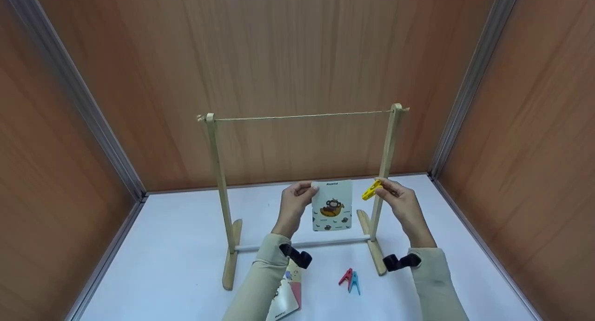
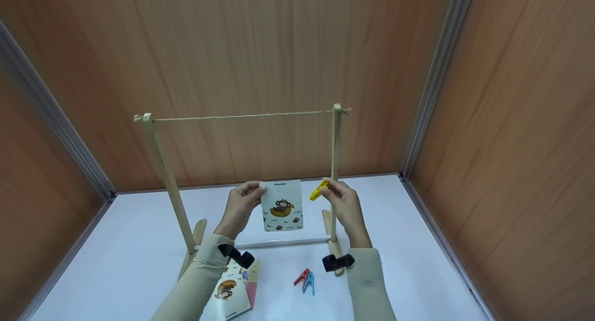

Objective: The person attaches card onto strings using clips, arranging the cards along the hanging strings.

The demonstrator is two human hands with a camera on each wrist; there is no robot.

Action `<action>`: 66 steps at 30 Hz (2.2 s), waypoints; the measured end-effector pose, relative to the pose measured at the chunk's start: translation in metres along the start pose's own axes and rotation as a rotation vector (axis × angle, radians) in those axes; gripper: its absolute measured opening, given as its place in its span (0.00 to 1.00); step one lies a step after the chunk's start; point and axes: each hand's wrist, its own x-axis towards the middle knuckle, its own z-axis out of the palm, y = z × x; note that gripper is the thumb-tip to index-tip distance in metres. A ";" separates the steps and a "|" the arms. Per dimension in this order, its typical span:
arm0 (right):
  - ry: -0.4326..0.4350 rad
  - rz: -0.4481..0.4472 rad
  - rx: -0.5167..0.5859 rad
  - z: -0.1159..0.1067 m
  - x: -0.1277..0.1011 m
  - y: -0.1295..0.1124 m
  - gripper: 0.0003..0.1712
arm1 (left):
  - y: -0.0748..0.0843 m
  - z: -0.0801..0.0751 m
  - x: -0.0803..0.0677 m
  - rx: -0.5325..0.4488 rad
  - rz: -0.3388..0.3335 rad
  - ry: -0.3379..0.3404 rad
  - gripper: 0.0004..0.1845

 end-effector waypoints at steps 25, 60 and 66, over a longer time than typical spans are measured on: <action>0.032 -0.131 -0.015 -0.003 0.021 -0.069 0.25 | 0.056 0.035 0.021 -0.065 0.048 -0.005 0.12; 0.259 -0.308 0.184 0.012 0.046 -0.125 0.21 | 0.106 0.052 0.038 -0.141 0.187 0.016 0.12; 0.282 -0.343 0.227 0.012 0.049 -0.132 0.20 | 0.110 0.055 0.040 -0.132 0.194 0.031 0.11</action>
